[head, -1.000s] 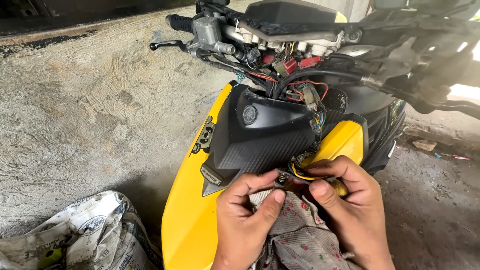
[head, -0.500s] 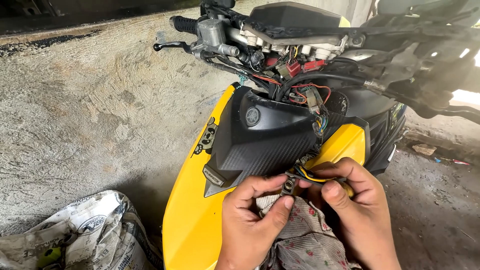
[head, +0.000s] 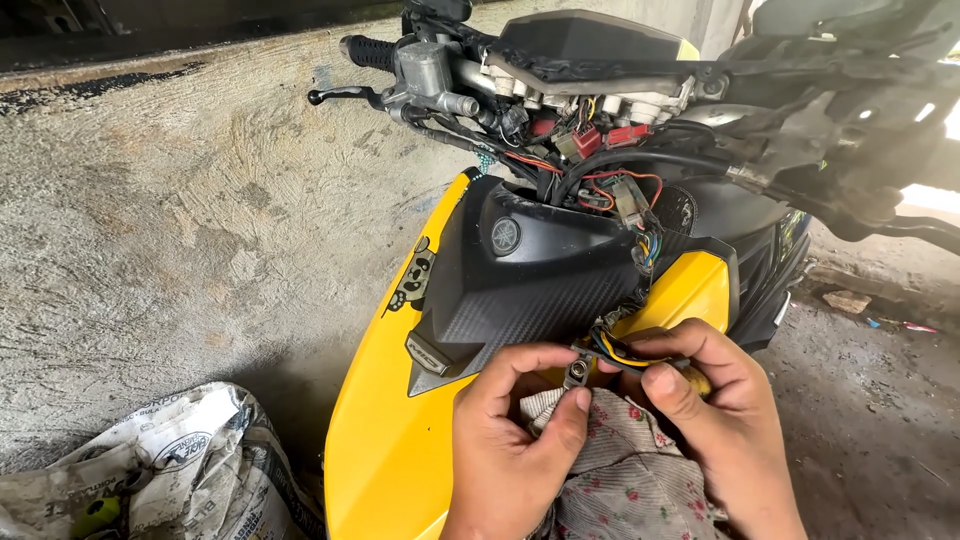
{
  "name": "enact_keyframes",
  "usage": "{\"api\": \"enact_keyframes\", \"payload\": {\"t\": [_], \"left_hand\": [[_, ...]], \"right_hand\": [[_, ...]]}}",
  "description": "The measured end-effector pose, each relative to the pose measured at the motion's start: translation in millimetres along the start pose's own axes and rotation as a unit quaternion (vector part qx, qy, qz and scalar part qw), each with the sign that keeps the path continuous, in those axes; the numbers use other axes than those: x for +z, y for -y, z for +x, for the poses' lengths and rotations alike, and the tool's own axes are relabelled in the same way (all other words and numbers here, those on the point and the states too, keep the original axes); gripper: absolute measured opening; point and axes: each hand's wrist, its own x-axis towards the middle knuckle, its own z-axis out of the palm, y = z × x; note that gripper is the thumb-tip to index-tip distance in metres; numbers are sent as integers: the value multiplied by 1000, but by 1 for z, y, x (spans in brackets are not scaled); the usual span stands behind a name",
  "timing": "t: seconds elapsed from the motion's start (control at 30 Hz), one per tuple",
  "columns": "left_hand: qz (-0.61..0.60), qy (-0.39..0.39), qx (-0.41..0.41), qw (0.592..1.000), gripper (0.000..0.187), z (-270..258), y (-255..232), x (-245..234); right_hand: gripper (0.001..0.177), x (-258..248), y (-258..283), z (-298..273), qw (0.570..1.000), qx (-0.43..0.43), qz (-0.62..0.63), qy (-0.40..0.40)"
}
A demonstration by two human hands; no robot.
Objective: Repairing and modifying the electrical wiring and switch housing on a motorcycle.
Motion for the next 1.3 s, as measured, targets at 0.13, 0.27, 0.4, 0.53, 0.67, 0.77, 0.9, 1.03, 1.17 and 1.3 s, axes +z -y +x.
{"api": "enact_keyframes", "payload": {"t": [0.13,0.27,0.4,0.53,0.67,0.77,0.9,1.03,1.17,1.3], "left_hand": [[57,-24,29,998,24,1,-3,1],[19,-38,50,998,14,1,8,-1],[41,-52,81,994,11,1,13,-5],[-19,-65,36,997,10,0,15,-8],[-35,-70,-2,997,10,0,14,-9],[-22,-71,9,997,12,0,14,-9],[-59,-85,-33,994,15,-1,19,-10],[-41,-97,-25,994,16,-1,21,-10],[-40,-87,-23,995,17,-2,18,-8],[-33,-77,-28,996,17,-2,18,-8]], "right_hand": [[32,-2,0,-2,999,-6,-42,-7],[32,-4,-4,-3,997,-15,-72,-1],[31,-9,-12,-4,998,24,-60,13],[27,5,4,-2,997,13,-77,23],[28,4,1,-2,997,25,-65,14],[28,-2,-8,-3,998,19,-66,13],[29,5,-2,-3,998,2,-59,14],[33,13,7,-3,1000,-25,-13,-2],[41,10,1,-5,999,-5,-1,-50],[46,12,3,-6,997,-31,44,-50]]}}
